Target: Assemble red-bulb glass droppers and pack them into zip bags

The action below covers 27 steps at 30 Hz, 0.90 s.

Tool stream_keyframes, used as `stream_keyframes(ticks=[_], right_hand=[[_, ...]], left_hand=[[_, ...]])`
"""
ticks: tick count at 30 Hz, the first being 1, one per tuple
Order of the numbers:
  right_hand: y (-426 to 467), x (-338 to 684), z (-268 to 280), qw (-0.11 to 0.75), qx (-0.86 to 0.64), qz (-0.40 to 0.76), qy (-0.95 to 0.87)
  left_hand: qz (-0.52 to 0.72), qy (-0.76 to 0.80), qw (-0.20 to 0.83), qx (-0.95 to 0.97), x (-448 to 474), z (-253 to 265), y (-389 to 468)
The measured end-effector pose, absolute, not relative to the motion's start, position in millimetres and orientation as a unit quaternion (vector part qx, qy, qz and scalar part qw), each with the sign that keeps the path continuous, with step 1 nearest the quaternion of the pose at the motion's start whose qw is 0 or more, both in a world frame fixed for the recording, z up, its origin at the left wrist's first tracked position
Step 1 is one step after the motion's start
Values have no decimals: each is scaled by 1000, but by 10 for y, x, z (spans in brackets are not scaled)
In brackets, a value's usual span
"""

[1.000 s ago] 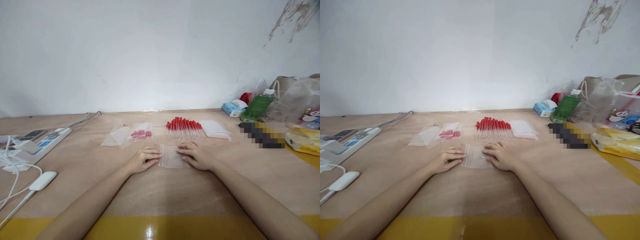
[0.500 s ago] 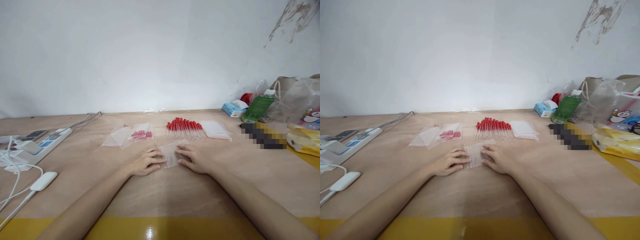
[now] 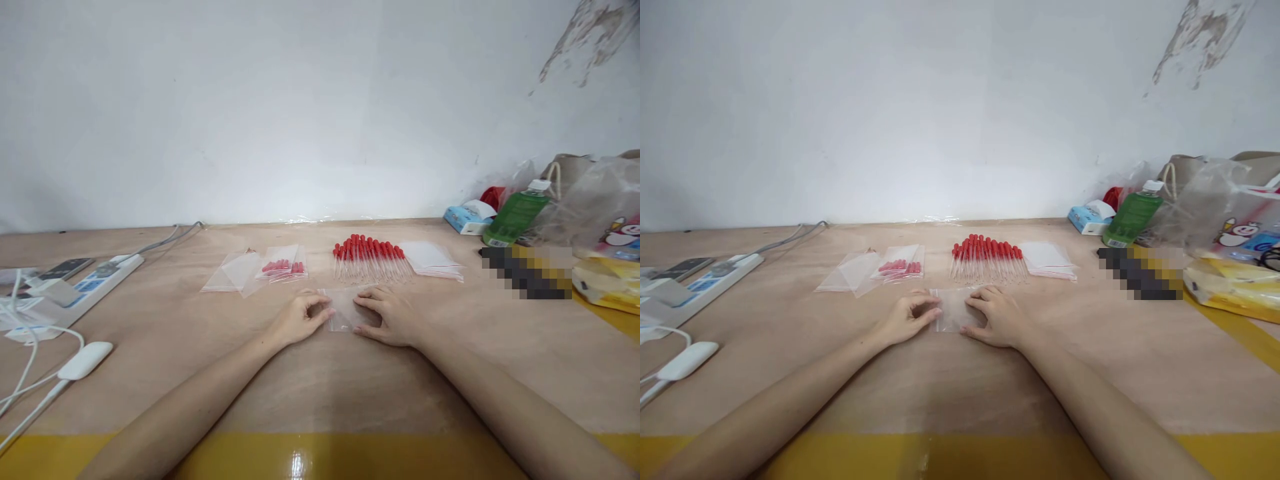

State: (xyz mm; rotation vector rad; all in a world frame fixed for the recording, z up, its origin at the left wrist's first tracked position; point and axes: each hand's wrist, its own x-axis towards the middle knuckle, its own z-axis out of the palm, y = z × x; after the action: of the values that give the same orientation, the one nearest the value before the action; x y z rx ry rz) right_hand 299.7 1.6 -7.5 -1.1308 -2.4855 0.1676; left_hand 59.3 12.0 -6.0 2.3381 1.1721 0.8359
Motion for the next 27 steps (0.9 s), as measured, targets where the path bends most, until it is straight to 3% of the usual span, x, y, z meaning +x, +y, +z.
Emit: stream_keyframes(ticks=[7,15,20,27], right_hand=[[50,2999,-212,253,-393,111,-877],[52,3009,-134,212,-445,123,-861],[54,3038,-92,192,-456,103,-863],[48,3098,-36,191,-455,93,-865]], left_hand=[[406,413,450,680,762,-198,160],[463,361,571,573,679,-133,178],[437,388,532,613,602,-130,221],[327,497,277,754,642,106,677]])
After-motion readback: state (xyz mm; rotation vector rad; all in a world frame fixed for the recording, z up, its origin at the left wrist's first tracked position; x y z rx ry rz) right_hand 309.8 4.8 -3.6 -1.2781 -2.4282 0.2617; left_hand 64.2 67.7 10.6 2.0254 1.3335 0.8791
